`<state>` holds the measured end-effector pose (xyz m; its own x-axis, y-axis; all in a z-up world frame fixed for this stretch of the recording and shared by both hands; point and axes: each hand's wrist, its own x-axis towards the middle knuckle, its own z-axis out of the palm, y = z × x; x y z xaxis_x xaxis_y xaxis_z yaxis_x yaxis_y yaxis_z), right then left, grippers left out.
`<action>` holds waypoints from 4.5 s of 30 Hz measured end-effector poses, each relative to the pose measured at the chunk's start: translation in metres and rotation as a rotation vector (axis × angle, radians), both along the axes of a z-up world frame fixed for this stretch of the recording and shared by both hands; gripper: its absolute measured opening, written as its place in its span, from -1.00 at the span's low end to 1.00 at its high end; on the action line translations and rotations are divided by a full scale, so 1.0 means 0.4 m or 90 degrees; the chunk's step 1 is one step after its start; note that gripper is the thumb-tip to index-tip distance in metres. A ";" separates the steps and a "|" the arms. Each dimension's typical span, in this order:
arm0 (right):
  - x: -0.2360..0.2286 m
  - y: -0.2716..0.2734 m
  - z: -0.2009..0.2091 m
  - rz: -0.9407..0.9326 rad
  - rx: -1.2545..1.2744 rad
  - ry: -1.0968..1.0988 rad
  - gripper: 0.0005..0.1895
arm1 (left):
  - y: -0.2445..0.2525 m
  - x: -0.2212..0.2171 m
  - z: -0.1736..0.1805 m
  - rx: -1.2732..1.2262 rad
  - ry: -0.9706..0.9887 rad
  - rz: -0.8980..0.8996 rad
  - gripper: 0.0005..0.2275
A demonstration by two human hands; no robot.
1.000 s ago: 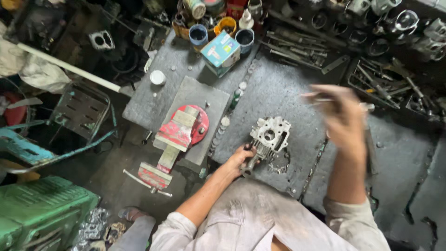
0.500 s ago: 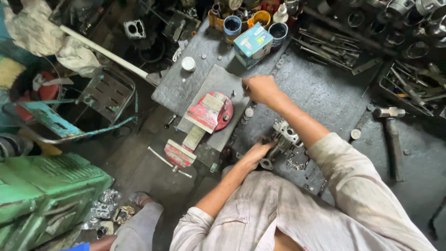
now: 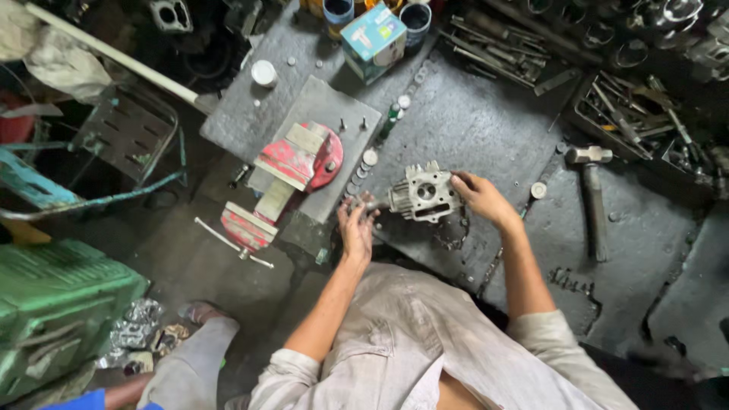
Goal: The person works on a metallic engine cylinder block at a cluttered workbench. They insert a cylindrical metal rod into the cylinder, tap it with a hammer, and repeatedly inspect and rotate the assembly. The person also uses a rag to wipe the part and handles various small tools and components on the bench.
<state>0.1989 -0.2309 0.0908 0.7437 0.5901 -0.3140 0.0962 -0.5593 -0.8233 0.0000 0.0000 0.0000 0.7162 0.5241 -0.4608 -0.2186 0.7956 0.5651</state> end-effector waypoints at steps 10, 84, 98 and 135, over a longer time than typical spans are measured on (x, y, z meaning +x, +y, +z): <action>-0.093 0.087 0.084 -0.282 0.041 0.239 -0.42 | 0.044 0.016 0.203 0.162 -0.018 -0.090 -0.66; -0.470 0.656 0.155 -0.035 0.407 0.401 -0.32 | 0.298 -0.365 -0.147 0.525 0.401 -0.149 -0.47; -0.516 0.664 0.202 -0.081 0.435 0.367 -0.33 | 0.508 -0.456 0.358 0.586 0.252 0.012 -0.07; -0.502 0.677 0.177 -0.186 0.392 0.513 -0.49 | 0.642 -0.425 0.158 0.995 0.347 0.157 -0.44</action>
